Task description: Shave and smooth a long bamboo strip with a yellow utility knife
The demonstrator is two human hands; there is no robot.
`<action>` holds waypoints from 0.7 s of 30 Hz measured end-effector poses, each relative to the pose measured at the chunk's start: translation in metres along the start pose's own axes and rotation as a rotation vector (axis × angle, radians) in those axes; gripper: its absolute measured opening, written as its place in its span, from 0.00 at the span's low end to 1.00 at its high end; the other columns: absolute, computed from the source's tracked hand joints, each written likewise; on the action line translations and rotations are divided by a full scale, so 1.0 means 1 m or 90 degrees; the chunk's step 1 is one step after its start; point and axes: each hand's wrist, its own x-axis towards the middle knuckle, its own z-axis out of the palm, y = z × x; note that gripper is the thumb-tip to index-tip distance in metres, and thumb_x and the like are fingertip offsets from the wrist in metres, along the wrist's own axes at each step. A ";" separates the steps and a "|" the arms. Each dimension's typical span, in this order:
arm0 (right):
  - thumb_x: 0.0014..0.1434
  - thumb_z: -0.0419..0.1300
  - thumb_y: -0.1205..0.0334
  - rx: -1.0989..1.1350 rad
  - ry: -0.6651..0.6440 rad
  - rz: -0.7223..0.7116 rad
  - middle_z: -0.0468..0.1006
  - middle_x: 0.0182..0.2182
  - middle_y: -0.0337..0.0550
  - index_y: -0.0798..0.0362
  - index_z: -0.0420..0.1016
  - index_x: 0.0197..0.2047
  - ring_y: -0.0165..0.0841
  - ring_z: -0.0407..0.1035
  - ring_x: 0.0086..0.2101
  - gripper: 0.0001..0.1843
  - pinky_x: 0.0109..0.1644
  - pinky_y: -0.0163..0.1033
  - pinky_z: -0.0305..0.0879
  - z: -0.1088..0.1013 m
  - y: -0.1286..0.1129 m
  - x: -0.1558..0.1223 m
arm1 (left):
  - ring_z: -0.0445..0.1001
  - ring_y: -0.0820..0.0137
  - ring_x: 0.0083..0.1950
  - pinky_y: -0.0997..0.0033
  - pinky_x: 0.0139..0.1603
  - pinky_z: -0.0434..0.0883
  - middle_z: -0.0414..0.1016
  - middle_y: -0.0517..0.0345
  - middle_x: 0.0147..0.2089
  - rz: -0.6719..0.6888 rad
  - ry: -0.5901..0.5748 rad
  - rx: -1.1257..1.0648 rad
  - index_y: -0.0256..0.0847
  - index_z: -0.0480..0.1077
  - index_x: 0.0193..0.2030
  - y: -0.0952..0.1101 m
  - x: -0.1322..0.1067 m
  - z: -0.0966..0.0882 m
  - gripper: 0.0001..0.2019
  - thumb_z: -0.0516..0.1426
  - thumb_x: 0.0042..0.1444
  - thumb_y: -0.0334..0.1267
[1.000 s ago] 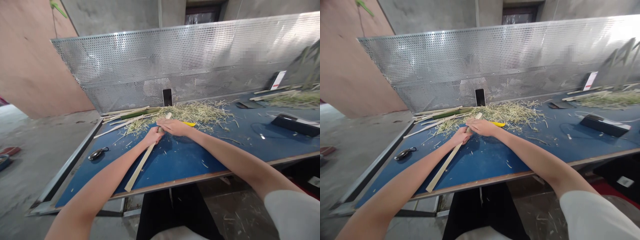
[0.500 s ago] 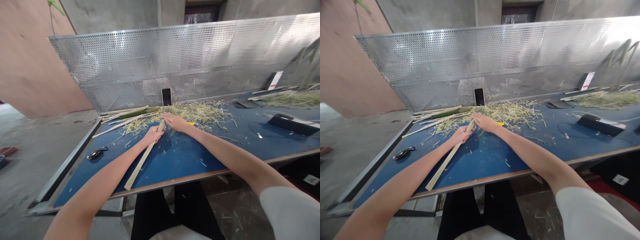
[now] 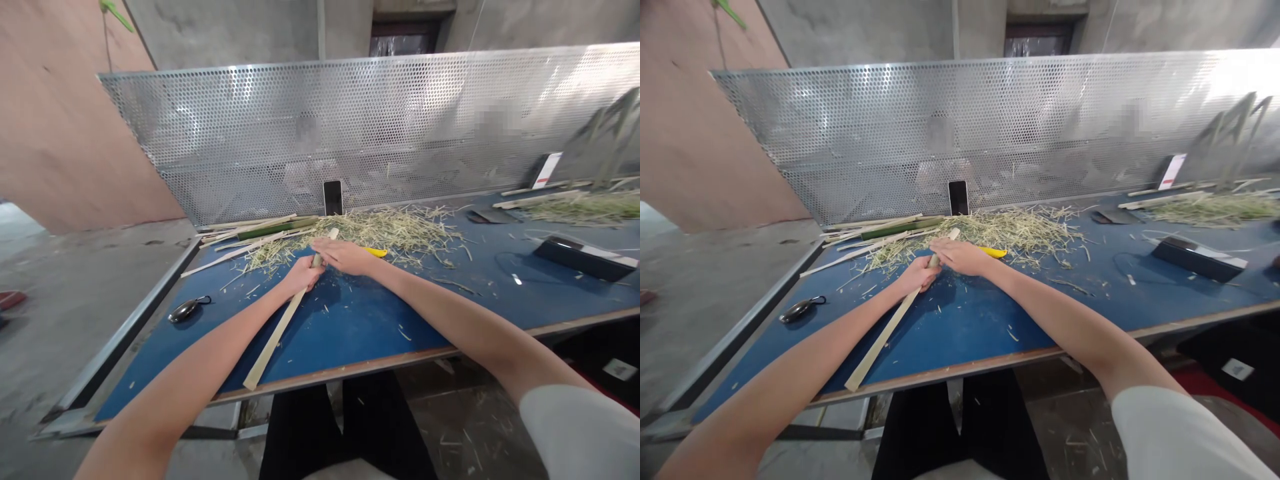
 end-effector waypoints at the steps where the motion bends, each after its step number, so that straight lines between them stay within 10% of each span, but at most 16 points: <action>1: 0.80 0.42 0.51 0.006 -0.015 -0.025 0.67 0.75 0.45 0.50 0.70 0.76 0.40 0.60 0.75 0.31 0.80 0.56 0.57 -0.001 -0.001 0.000 | 0.52 0.78 0.12 0.78 0.15 0.53 0.57 0.75 0.14 0.007 0.000 -0.001 0.43 0.66 0.38 0.000 0.000 0.000 0.07 0.61 0.59 0.32; 7: 0.80 0.41 0.53 -0.015 0.044 0.090 0.69 0.74 0.46 0.51 0.70 0.76 0.42 0.59 0.75 0.31 0.81 0.59 0.55 -0.003 0.004 0.000 | 0.51 0.78 0.11 0.78 0.14 0.53 0.58 0.75 0.14 -0.005 -0.018 0.014 0.43 0.66 0.41 0.003 -0.002 0.000 0.07 0.59 0.57 0.31; 21: 0.80 0.41 0.51 -0.008 0.012 0.008 0.69 0.74 0.45 0.51 0.71 0.75 0.39 0.60 0.74 0.31 0.80 0.54 0.57 -0.003 0.008 -0.003 | 0.54 0.77 0.12 0.78 0.16 0.55 0.59 0.74 0.14 0.021 -0.021 0.050 0.43 0.66 0.41 0.005 -0.005 0.000 0.07 0.58 0.57 0.31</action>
